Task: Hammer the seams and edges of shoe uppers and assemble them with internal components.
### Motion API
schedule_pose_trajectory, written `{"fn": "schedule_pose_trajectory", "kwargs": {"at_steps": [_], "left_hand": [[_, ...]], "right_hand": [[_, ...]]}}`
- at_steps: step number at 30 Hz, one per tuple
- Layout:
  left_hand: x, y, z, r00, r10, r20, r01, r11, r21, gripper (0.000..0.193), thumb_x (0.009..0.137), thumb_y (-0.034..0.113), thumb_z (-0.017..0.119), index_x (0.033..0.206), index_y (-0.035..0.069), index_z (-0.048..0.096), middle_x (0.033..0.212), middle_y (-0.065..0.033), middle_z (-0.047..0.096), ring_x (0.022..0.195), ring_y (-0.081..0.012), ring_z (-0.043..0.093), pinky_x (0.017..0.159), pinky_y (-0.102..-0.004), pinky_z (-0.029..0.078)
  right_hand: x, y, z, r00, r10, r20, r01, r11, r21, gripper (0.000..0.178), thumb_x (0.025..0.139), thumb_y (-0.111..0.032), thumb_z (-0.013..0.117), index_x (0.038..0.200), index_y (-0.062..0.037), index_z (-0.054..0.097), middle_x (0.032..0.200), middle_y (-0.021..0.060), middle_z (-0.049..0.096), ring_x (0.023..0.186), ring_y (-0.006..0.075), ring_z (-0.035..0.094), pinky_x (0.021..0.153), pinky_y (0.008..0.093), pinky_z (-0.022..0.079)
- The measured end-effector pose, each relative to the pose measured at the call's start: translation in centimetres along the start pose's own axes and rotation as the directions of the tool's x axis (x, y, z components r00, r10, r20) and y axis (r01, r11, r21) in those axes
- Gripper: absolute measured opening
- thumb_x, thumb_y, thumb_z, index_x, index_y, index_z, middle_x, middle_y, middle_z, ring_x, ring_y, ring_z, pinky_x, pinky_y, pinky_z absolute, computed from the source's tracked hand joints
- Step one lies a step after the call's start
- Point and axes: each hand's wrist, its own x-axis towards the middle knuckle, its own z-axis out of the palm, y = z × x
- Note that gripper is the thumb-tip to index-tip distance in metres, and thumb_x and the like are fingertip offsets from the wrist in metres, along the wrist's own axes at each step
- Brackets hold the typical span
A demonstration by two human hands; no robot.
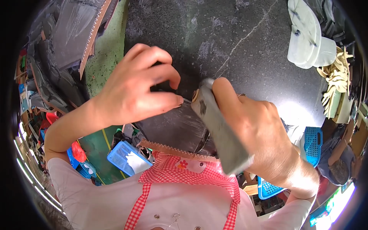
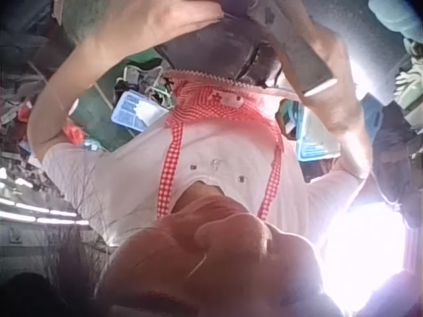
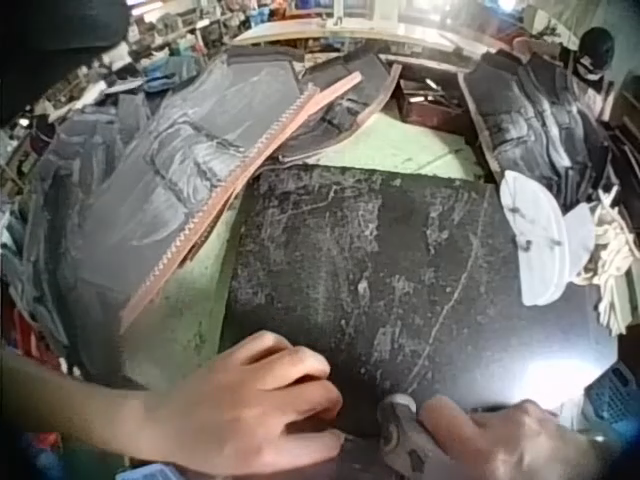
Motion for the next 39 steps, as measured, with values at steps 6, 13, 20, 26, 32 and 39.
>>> {"fn": "schedule_pose_trajectory", "kwargs": {"at_steps": [6,13,20,26,32,39], "left_hand": [[-0.4,-1.0,-0.4,0.994,-0.100,-0.033,0.094,0.985,-0.146,0.022,0.060,0.019,0.083,0.080,0.017,0.073,0.098,0.0027,0.062,0.099,-0.0246,0.056,0.085,-0.0419,0.044],[-1.1,-1.0,-0.3,0.992,-0.117,-0.050,0.109,0.984,-0.142,0.022,0.062,0.021,0.084,0.081,0.018,0.075,0.101,0.0029,0.063,0.103,-0.0255,0.056,0.089,-0.0441,0.044],[-1.9,-0.2,-0.5,0.987,-0.144,-0.070,0.142,0.989,-0.040,0.023,0.062,0.021,0.086,0.082,0.018,0.075,0.101,0.0029,0.062,0.105,-0.0261,0.055,0.092,-0.0432,0.041],[-3.1,0.3,0.1,0.943,-0.309,-0.123,0.290,0.945,-0.153,0.023,0.062,0.017,0.088,0.081,0.017,0.074,0.101,0.0032,0.063,0.104,-0.0250,0.055,0.091,-0.0415,0.040],[-3.1,1.2,0.0,0.944,-0.280,-0.172,0.276,0.960,-0.047,0.025,0.061,0.018,0.088,0.082,0.018,0.074,0.100,0.0042,0.063,0.102,-0.0249,0.055,0.091,-0.0421,0.040],[-4.1,1.4,0.7,0.919,-0.350,-0.185,0.326,0.934,-0.146,0.023,0.063,0.018,0.088,0.082,0.019,0.075,0.098,0.0048,0.063,0.101,-0.0243,0.055,0.090,-0.0424,0.039]], "right_hand": [[-0.4,-0.2,1.0,0.993,0.077,0.086,-0.089,0.984,0.152,0.026,0.086,-0.001,0.063,0.108,-0.0010,0.050,0.073,0.0155,0.057,0.063,0.0362,0.065,0.054,0.0423,0.050],[-0.9,-0.5,3.4,0.996,0.094,0.002,-0.094,0.995,-0.015,0.014,0.096,-0.004,0.063,0.103,-0.0017,0.051,0.071,0.0162,0.058,0.059,0.0363,0.064,0.051,0.0392,0.045],[-0.1,-0.5,3.3,0.998,0.034,-0.050,-0.031,0.999,0.043,0.014,0.096,0.000,0.061,0.107,-0.0007,0.052,0.073,0.0176,0.058,0.060,0.0362,0.063,0.053,0.0330,0.044],[0.4,-0.5,2.6,0.994,0.087,-0.062,-0.077,0.985,0.153,0.013,0.098,-0.005,0.061,0.109,-0.0009,0.055,0.065,0.0143,0.056,0.053,0.0317,0.059,0.050,0.0337,0.041],[0.3,-1.0,3.6,0.996,0.048,-0.075,-0.037,0.989,0.145,0.011,0.099,-0.004,0.060,0.107,-0.0008,0.054,0.067,0.0151,0.056,0.059,0.0370,0.065,0.051,0.0361,0.043],[0.8,-1.5,2.1,0.995,0.062,-0.079,-0.049,0.986,0.158,0.015,0.097,-0.002,0.062,0.108,0.0004,0.053,0.076,0.0208,0.059,0.065,0.0404,0.066,0.053,0.0371,0.044]]}}
